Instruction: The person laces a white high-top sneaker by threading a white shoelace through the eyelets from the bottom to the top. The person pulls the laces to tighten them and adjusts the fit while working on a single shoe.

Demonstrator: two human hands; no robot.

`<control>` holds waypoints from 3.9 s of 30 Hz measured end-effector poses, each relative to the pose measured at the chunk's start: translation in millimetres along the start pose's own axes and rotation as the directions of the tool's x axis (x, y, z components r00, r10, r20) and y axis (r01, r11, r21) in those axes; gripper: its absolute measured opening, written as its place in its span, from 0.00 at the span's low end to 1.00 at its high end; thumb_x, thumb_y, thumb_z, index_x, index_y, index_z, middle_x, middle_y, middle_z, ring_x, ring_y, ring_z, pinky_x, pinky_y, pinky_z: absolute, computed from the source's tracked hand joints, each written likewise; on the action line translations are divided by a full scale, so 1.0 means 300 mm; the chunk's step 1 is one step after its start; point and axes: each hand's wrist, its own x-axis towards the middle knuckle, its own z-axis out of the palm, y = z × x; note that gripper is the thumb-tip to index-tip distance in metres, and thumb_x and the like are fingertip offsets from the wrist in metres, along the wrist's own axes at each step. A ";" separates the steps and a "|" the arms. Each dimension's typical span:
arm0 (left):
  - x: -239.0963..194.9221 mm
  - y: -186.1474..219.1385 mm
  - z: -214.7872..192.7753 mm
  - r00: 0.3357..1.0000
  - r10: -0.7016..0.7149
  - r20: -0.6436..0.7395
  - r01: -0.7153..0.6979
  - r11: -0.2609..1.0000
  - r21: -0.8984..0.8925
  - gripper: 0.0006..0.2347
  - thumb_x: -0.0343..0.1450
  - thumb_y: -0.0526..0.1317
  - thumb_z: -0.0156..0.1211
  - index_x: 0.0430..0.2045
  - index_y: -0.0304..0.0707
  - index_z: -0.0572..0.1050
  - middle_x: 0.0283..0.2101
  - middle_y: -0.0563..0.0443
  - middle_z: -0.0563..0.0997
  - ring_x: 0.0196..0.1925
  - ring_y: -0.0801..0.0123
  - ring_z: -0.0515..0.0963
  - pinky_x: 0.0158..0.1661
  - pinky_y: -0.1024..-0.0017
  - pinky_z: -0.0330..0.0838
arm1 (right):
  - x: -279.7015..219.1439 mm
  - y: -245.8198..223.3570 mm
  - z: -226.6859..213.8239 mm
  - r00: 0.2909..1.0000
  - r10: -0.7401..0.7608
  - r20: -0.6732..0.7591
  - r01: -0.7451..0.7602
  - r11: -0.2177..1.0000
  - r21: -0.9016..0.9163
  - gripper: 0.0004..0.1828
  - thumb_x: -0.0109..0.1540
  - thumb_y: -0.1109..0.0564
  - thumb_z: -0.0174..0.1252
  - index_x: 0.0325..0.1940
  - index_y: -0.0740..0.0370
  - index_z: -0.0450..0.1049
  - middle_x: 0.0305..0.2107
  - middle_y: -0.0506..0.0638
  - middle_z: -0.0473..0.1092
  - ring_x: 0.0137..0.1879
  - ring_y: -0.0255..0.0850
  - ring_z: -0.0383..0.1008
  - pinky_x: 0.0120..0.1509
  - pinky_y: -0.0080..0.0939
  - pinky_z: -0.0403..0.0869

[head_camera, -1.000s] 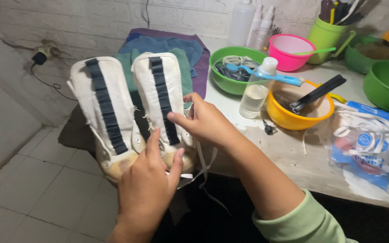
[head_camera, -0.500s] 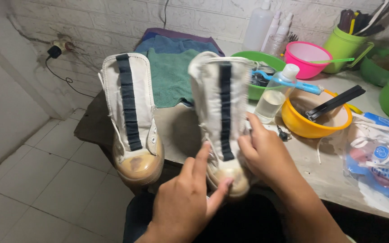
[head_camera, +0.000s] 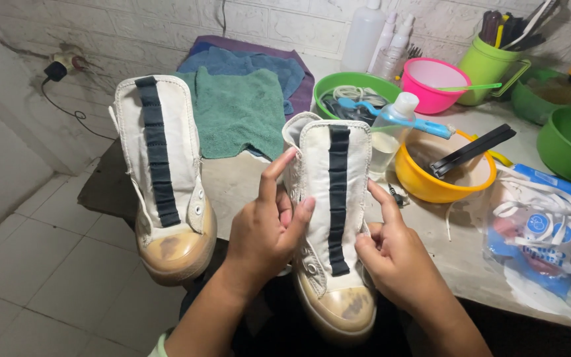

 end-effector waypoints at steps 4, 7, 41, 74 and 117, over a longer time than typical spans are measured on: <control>0.041 0.008 -0.001 0.995 -0.003 0.095 0.012 0.996 -0.085 0.26 0.72 0.46 0.51 0.69 0.65 0.59 0.16 0.58 0.67 0.18 0.64 0.70 0.31 0.67 0.71 | 0.018 0.043 0.013 0.956 -0.249 -0.156 0.288 0.901 0.325 0.35 0.63 0.58 0.55 0.74 0.62 0.56 0.19 0.43 0.56 0.25 0.30 0.57 0.32 0.30 0.59; 0.055 0.005 0.000 0.993 0.029 0.117 -0.015 0.993 -0.114 0.25 0.71 0.45 0.49 0.66 0.59 0.60 0.18 0.58 0.65 0.17 0.65 0.70 0.29 0.67 0.69 | 0.043 0.036 0.017 0.978 -0.143 -0.152 0.206 0.764 0.611 0.11 0.66 0.58 0.55 0.50 0.67 0.73 0.35 0.55 0.79 0.40 0.35 0.78 0.46 0.33 0.76; -0.151 0.164 -0.073 0.923 0.372 0.099 -0.236 0.751 -0.617 0.21 0.67 0.30 0.42 0.57 0.35 0.64 0.35 0.46 0.78 0.29 0.71 0.75 0.33 0.76 0.71 | -0.124 -0.029 -0.023 0.693 -0.681 0.236 0.668 0.730 0.143 0.11 0.65 0.49 0.59 0.47 0.54 0.74 0.37 0.48 0.70 0.38 0.38 0.75 0.41 0.35 0.74; -0.208 0.012 -0.318 0.911 0.357 0.207 -0.180 0.795 -0.579 0.15 0.76 0.46 0.47 0.19 0.39 0.66 0.21 0.54 0.61 0.22 0.69 0.62 0.27 0.71 0.55 | -0.133 0.697 -0.428 0.778 0.010 0.629 -0.147 0.975 0.167 0.15 0.58 0.56 0.60 0.21 0.71 0.79 0.23 0.59 0.77 0.31 0.50 0.78 0.37 0.50 0.74; -0.202 -0.068 -0.051 0.830 0.010 0.557 0.234 0.901 -0.365 0.18 0.78 0.41 0.49 0.14 0.46 0.57 0.20 0.64 0.55 0.25 0.79 0.55 0.27 0.70 0.51 | -0.102 -0.022 0.031 0.875 -0.464 0.139 0.482 0.863 -0.150 0.09 0.57 0.55 0.66 0.41 0.46 0.85 0.21 0.38 0.72 0.23 0.30 0.69 0.29 0.30 0.66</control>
